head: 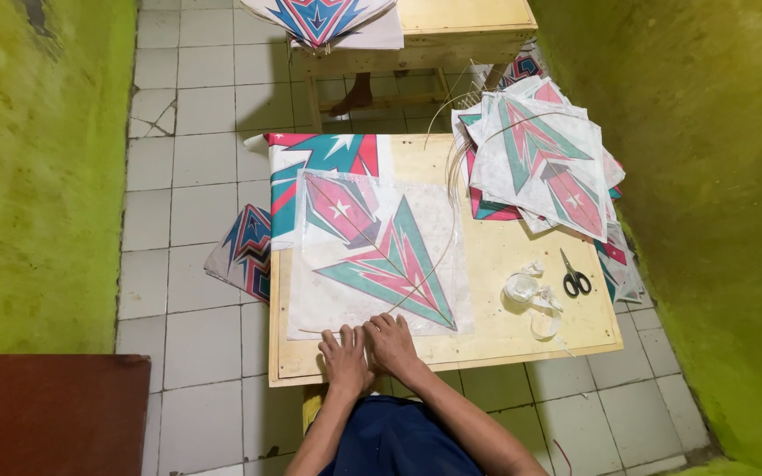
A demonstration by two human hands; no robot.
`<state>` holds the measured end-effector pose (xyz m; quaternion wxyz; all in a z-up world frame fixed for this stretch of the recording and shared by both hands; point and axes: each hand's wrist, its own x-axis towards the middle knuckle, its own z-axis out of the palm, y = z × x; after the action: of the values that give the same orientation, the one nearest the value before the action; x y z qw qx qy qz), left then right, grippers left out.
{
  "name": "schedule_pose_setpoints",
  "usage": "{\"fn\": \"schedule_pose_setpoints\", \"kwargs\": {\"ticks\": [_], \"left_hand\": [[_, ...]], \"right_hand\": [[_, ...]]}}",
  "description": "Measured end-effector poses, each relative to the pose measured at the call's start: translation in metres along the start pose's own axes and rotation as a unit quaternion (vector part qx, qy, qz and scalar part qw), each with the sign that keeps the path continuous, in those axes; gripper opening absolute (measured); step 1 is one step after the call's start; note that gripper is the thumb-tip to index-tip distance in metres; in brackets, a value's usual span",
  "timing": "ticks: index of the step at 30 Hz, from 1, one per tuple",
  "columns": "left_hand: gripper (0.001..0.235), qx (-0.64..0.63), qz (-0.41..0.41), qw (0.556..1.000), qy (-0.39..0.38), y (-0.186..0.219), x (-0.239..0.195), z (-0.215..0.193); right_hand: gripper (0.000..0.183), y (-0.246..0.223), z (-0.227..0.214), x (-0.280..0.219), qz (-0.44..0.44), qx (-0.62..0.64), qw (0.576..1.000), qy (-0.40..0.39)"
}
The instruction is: Securing the paper covering to the bamboo frame of a kite by pressing along the edges with hands.
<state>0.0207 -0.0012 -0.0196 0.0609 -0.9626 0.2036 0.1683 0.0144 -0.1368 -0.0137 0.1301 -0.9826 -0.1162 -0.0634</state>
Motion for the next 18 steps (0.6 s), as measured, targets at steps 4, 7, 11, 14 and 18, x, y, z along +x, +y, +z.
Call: {"fn": "schedule_pose_setpoints", "kwargs": {"ticks": [4,7,11,14,18], "left_hand": [[0.083,-0.026,-0.017,0.998,0.047,0.0,-0.001,0.003],[0.066,-0.042,-0.028,0.995,0.081,0.001,-0.001,0.009],[0.069,-0.026,-0.031,0.996,0.074,0.001,-0.002,0.011],[0.067,-0.026,-0.028,0.995,0.095,-0.001,0.001,0.01],[0.063,-0.053,-0.026,0.993,0.103,-0.002,-0.001,0.006]], "right_hand": [[0.041,0.0,0.001,0.0,0.008,-0.003,1.0,-0.012],[0.03,-0.002,-0.001,0.0,-0.001,-0.006,1.0,0.022],[0.035,-0.002,0.001,-0.001,-0.001,-0.014,1.0,-0.002],[0.031,-0.001,-0.001,0.003,-0.01,-0.009,1.0,0.012],[0.031,-0.001,0.002,0.002,-0.005,-0.003,1.0,0.013]]}}
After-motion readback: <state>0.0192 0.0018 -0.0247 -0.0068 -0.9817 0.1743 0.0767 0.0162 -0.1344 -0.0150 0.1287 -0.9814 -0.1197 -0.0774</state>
